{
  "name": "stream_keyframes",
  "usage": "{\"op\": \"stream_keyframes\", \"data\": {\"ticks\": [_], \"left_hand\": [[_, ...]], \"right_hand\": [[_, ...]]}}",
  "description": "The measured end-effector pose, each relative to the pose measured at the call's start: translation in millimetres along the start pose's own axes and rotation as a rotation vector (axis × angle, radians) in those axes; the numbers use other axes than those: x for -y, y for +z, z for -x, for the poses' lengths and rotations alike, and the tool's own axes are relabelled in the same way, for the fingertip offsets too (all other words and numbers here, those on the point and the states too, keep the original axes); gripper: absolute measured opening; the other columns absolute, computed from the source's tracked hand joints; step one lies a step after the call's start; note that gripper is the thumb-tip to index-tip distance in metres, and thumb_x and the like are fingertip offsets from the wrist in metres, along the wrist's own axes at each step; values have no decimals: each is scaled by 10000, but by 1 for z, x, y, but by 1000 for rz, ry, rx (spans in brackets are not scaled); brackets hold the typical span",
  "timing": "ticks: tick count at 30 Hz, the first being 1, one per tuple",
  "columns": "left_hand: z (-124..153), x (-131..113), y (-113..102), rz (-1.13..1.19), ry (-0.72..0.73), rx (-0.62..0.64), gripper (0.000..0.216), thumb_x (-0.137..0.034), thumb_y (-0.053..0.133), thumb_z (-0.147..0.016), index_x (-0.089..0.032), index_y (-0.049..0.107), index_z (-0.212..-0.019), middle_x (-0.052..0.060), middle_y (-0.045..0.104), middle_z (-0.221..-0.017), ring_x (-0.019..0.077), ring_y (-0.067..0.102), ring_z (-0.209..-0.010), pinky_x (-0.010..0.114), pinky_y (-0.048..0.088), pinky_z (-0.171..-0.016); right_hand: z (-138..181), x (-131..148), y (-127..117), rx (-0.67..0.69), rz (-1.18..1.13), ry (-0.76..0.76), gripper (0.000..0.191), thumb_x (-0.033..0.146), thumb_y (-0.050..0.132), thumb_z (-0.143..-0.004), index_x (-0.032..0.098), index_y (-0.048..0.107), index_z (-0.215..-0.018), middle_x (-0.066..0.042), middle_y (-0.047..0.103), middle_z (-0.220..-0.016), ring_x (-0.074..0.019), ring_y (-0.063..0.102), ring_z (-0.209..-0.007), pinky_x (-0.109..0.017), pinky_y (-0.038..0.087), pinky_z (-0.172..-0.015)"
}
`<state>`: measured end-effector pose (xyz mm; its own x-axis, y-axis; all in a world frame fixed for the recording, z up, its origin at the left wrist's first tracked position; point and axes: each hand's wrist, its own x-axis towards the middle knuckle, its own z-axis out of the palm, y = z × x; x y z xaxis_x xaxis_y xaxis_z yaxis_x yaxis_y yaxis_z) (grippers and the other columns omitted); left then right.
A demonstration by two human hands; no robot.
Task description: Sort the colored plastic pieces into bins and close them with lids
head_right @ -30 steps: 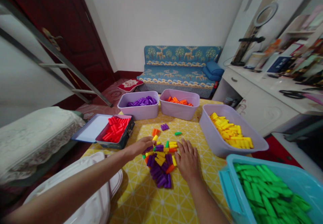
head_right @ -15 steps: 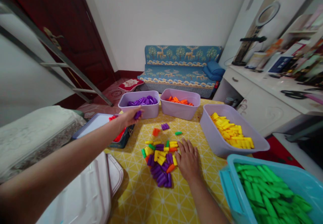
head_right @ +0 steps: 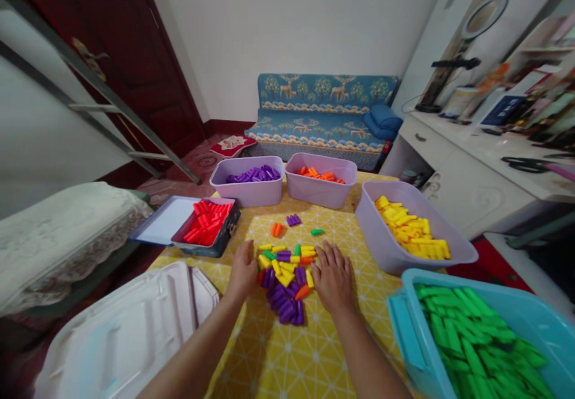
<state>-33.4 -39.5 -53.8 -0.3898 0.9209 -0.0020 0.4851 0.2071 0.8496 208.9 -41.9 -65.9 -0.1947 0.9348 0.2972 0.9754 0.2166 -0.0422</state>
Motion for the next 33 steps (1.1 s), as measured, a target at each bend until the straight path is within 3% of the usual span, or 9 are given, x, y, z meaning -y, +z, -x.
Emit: {"op": "stream_keyframes", "data": {"ticks": [3,6,15,19,22,25,28,33], "left_hand": [[27,9,9,-123,107,-40,526,-110,463,-848,-130,517,-1371,174,490,-1480,271,343,-1460,451,246,-1221],[34,3,11,-190,130,-34,485,-275,439,-940,-152,492,-1406,168,469,-1512,308,287,-1488,535,194,-1227],[35,-4,13,-236,236,-30,423,-326,344,-1000,-198,557,-1341,93,570,-1442,253,398,-1433,489,220,-1219],[37,-3,14,-242,255,-68,372,-302,368,-996,-213,594,-1278,71,620,-1385,236,443,-1398,481,251,-1204],[37,-4,14,-274,270,-80,352,-299,379,-996,-224,603,-1257,65,623,-1382,231,449,-1392,477,255,-1201],[37,-6,14,-293,272,-85,344,-300,382,-998,-232,606,-1250,60,624,-1381,229,455,-1387,472,257,-1201],[38,-7,13,-294,270,-85,339,-289,387,-995,-236,606,-1247,55,626,-1379,222,457,-1386,465,262,-1199],[39,-8,13,-297,274,-75,336,-287,401,-989,-228,601,-1254,63,624,-1383,224,458,-1385,463,255,-1199]], "right_hand": [[1,-1,2,-13,-7,-4,456,349,387,-995,217,518,-1410,-84,448,-1547,-285,360,-1430,-498,291,-1122],[1,-2,4,-20,-22,-4,457,354,383,-997,217,514,-1413,-83,457,-1541,-279,359,-1427,-487,285,-1123],[0,-6,2,7,-157,20,449,362,422,-986,202,537,-1390,-100,478,-1522,-264,370,-1423,-477,303,-1133],[-1,-11,4,-148,-399,57,401,346,422,-958,147,633,-1234,-169,633,-1319,-269,537,-1252,-463,415,-1054],[0,7,-7,-255,-550,95,314,322,443,-940,175,675,-1091,-134,694,-1099,-248,612,-1071,-416,476,-973],[3,42,-26,-100,-610,25,233,286,496,-925,207,683,-1041,-84,682,-1045,-215,634,-984,-342,503,-878],[3,75,-40,121,-471,-11,318,280,576,-891,221,643,-1197,-84,646,-1178,-225,638,-1001,-322,500,-807],[-6,97,-51,295,-214,20,387,277,547,-920,238,584,-1303,-107,584,-1240,-227,652,-969,-313,477,-758]]}}
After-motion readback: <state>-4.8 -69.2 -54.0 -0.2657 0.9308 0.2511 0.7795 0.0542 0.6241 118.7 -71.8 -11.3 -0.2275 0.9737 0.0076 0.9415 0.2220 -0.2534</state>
